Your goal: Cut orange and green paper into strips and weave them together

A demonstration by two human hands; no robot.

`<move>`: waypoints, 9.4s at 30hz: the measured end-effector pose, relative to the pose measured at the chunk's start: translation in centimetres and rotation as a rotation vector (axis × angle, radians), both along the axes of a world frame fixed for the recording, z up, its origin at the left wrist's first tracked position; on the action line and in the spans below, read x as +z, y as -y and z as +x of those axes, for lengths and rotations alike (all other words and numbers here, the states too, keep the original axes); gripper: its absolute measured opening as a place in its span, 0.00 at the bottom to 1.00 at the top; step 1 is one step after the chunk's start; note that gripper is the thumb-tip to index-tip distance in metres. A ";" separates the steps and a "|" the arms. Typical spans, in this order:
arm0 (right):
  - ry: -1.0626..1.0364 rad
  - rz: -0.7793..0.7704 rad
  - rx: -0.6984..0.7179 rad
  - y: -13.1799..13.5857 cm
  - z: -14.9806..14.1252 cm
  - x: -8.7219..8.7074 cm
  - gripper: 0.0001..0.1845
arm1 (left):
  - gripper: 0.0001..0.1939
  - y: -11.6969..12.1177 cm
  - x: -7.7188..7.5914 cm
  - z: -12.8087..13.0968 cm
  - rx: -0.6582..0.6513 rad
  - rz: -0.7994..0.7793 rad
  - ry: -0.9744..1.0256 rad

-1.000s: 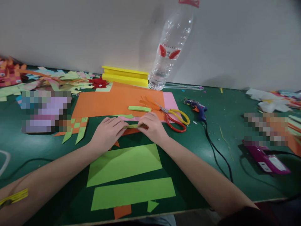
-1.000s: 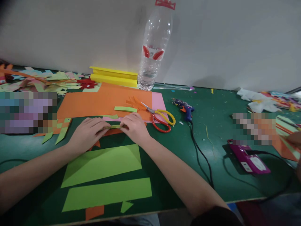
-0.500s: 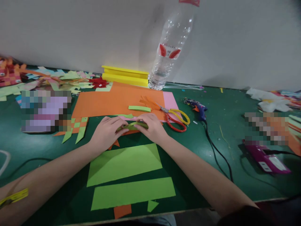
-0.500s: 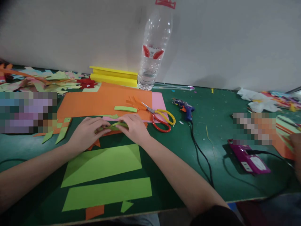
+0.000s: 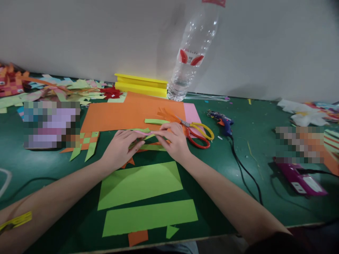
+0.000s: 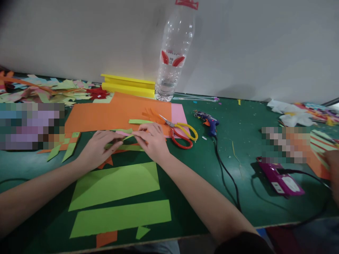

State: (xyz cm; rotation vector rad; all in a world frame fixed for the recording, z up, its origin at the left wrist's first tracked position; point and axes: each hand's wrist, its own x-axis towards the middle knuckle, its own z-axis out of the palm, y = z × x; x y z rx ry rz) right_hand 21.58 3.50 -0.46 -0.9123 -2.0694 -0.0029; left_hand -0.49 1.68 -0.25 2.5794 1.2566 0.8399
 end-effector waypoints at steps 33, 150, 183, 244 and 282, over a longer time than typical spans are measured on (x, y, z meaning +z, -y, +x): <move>-0.050 -0.093 0.151 1.0 0.0 0.2 0.13 | 0.08 0.3 -0.2 0.0 -0.118 0.038 0.025; -0.038 -0.252 0.131 0.4 -0.1 -0.6 0.07 | 0.10 -0.3 0.0 -0.1 -0.035 -0.104 0.332; -0.156 -0.387 0.235 0.3 -0.2 -0.2 0.06 | 0.12 0.0 -0.2 -0.1 0.093 -0.145 0.367; -0.296 -0.530 0.170 0.2 -0.2 -0.3 0.08 | 0.10 0.1 0.4 -0.1 0.107 -0.200 0.331; -0.633 -0.704 0.053 -0.9 0.3 -0.7 0.09 | 0.13 -0.4 0.5 -0.4 0.208 -0.440 0.496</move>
